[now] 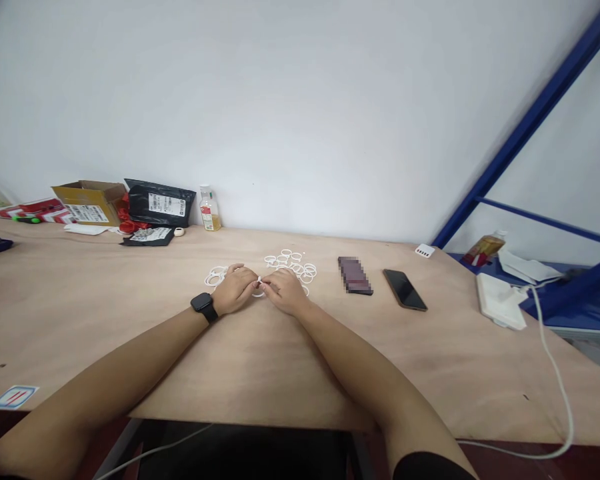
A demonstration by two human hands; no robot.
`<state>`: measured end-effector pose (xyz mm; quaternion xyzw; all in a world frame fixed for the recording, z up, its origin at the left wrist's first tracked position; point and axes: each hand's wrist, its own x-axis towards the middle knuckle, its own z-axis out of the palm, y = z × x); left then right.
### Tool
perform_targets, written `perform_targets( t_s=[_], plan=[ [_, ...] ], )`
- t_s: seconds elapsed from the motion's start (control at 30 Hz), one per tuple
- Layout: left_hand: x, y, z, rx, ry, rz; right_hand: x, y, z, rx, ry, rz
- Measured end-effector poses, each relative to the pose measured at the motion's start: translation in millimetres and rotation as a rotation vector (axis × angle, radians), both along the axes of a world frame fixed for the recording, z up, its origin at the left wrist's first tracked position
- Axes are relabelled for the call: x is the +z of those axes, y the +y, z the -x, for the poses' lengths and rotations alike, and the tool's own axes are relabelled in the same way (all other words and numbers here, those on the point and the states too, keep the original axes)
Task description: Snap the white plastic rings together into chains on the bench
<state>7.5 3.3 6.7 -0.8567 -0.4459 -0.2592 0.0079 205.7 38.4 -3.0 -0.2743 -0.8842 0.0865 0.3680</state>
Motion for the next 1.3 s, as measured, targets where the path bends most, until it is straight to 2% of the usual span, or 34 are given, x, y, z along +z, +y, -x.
perform_targets(
  t_s=[0.37,0.63,0.73,0.83,1.0,1.17,1.3],
  plan=[
    [2.0,-0.6,-5.6,-0.134,0.095,0.014,-3.4,-0.8,1.1,-0.009,-0.01,0.044],
    [2.5,-3.2,-8.7,-0.147,0.127,0.015,-1.3,-0.2,1.7,0.001,0.002,0.064],
    [0.8,0.2,-4.1,-0.076,0.055,-0.018,2.0,4.2,-5.0,-0.019,0.007,0.069],
    [-0.8,4.1,1.7,0.075,-0.015,-0.057,3.8,14.9,-19.2,-0.074,0.008,0.056],
    [-3.1,7.1,5.5,0.235,-0.007,0.028,3.2,31.3,-40.1,-0.015,-0.171,0.048],
    [-6.0,8.4,4.9,0.327,0.021,0.018,-2.8,31.9,-35.4,-0.035,-0.252,0.036],
    [-7.7,9.0,5.0,0.342,-0.002,0.005,-8.9,31.1,-28.3,-0.077,-0.251,0.016]
  ],
)
